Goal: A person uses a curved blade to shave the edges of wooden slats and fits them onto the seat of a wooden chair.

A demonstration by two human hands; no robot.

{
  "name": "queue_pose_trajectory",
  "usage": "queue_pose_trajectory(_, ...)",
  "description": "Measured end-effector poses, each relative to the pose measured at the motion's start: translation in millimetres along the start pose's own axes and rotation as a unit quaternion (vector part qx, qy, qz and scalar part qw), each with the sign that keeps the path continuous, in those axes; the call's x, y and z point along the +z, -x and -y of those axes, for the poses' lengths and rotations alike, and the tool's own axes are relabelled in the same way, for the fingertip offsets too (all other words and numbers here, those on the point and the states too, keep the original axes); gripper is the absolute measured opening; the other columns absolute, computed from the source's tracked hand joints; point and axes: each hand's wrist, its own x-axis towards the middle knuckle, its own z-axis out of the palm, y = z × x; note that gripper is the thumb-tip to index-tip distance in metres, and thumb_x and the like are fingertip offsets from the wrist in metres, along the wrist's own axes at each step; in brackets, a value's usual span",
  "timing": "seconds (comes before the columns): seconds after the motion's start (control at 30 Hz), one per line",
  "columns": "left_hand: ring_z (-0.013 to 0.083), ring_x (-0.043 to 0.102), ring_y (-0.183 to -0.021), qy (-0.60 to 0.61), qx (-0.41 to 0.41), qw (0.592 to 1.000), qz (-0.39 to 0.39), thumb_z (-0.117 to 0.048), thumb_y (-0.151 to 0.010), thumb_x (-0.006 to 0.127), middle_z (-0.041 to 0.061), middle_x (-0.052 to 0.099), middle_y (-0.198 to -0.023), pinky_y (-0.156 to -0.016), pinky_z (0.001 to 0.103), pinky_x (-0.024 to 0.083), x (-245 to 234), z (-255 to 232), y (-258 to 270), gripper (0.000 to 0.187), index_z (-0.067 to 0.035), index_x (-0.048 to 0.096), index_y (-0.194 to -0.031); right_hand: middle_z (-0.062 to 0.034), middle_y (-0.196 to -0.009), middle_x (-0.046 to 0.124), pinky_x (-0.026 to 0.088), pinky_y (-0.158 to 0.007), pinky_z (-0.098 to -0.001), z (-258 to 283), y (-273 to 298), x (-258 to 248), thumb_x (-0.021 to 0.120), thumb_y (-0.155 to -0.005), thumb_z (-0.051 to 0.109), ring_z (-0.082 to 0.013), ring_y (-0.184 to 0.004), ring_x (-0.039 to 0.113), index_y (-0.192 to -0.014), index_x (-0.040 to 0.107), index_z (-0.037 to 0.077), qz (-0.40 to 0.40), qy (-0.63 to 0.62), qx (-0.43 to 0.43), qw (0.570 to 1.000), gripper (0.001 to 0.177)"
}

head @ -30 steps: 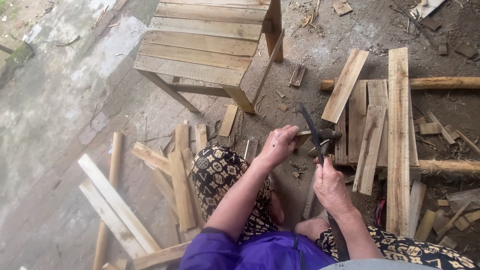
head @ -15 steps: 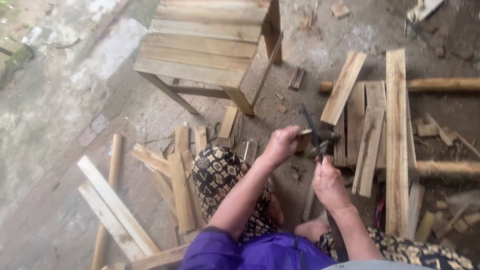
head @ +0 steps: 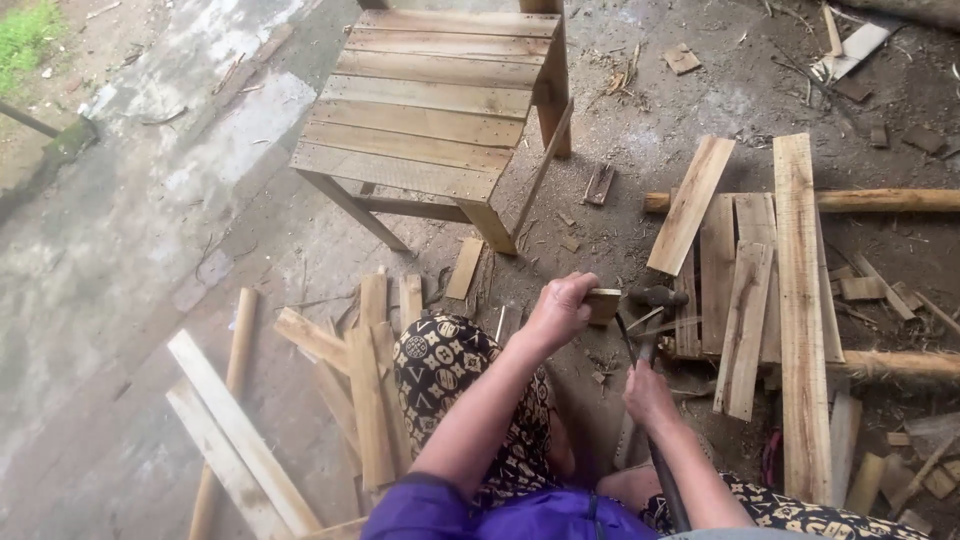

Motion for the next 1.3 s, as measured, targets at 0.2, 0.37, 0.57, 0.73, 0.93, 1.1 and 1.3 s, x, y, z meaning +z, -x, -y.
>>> queue_pose_trajectory(0.2,0.0429,0.069,-0.093,-0.032,-0.003,0.999,-0.026,-0.008,-0.082,0.059,0.014,0.068,-0.088,-0.075,0.058,0.056,-25.2,-27.0,-17.1,0.02,-0.017,0.065,-0.098,-0.0296,-0.084,0.072,0.058,-0.074,-0.0581,95.3,44.2,-126.2,0.045,-0.105,0.02,-0.0493,-0.091,0.072,-0.105,0.06,0.003,-0.061,-0.119,-0.038,0.99,0.022)
queue_pose_trajectory(0.37,0.0439,0.07,-0.095,-0.025,0.0,0.999,-0.029,-0.005,-0.081,0.059,0.016,0.072,-0.09,-0.082,0.059,0.057,-6.1,3.0,-47.5,0.025,-0.014,0.068,-0.103,-0.0257,-0.077,0.07,0.057,-0.063,-0.0506,131.9,48.6,-149.3,0.048,-0.106,0.015,-0.042,-0.08,0.073,-0.103,0.059,0.004,-0.123,-0.096,-0.091,0.983,0.016)
queue_pose_trajectory(0.57,0.0407,0.07,-0.097,-0.005,0.016,0.999,-0.051,-0.003,-0.077,0.059,0.013,0.072,-0.091,-0.081,0.054,0.057,-9.3,0.9,-39.0,0.033,-0.019,0.068,-0.104,-0.0274,-0.08,0.072,0.056,-0.073,-0.0589,94.8,2.2,-106.3,0.051,-0.102,0.015,-0.0481,-0.085,0.072,-0.102,0.064,0.002,-0.1,-0.111,-0.091,0.985,0.019)
queue_pose_trajectory(0.73,0.0446,0.069,-0.095,0.029,0.017,0.996,-0.077,-0.002,-0.077,0.06,0.019,0.071,-0.089,-0.08,0.058,0.053,-10.4,20.3,-47.5,0.034,-0.013,0.069,-0.108,-0.025,-0.079,0.072,0.06,-0.071,-0.0529,108.8,7.6,-110.1,0.047,-0.106,0.018,-0.0421,-0.085,0.075,-0.11,0.057,0.006,-0.1,-0.065,-0.081,0.99,0.016)
queue_pose_trajectory(0.93,0.0468,0.07,-0.1,0.039,-0.016,0.997,-0.071,0.001,-0.076,0.062,0.025,0.074,-0.094,-0.088,0.055,0.055,-26.8,5.3,-59.6,0.035,-0.007,0.074,-0.108,-0.03,-0.09,0.074,0.059,-0.086,-0.0572,59.1,-48.9,-59.5,0.044,-0.1,0.023,-0.0481,-0.098,0.074,-0.105,0.066,-0.002,-0.022,-0.025,-0.028,0.999,0.034)
queue_pose_trajectory(1.1,0.0376,0.071,-0.085,0.016,-0.018,0.995,-0.092,-0.012,-0.08,0.068,0.012,0.07,-0.079,-0.073,0.05,0.052,-23.4,4.1,-56.0,0.02,-0.024,0.071,-0.097,-0.0226,-0.075,0.071,0.062,-0.068,-0.0476,123.0,0.2,-115.4,0.046,-0.106,0.015,-0.0408,-0.079,0.076,-0.105,0.057,0.002,-0.077,-0.023,-0.08,0.994,0.017)
queue_pose_trajectory(1.3,0.0334,0.071,-0.077,0.081,-0.099,0.983,-0.134,-0.012,-0.078,0.068,0.013,0.066,-0.072,-0.072,0.044,0.054,-2.3,25.6,-54.2,0.024,-0.024,0.071,-0.098,-0.0321,-0.079,0.071,0.057,-0.077,-0.0599,18.3,-36.6,-28.9,0.05,-0.1,0.025,-0.0493,-0.093,0.073,-0.095,0.065,-0.002,-0.005,-0.066,-0.011,0.998,0.031)
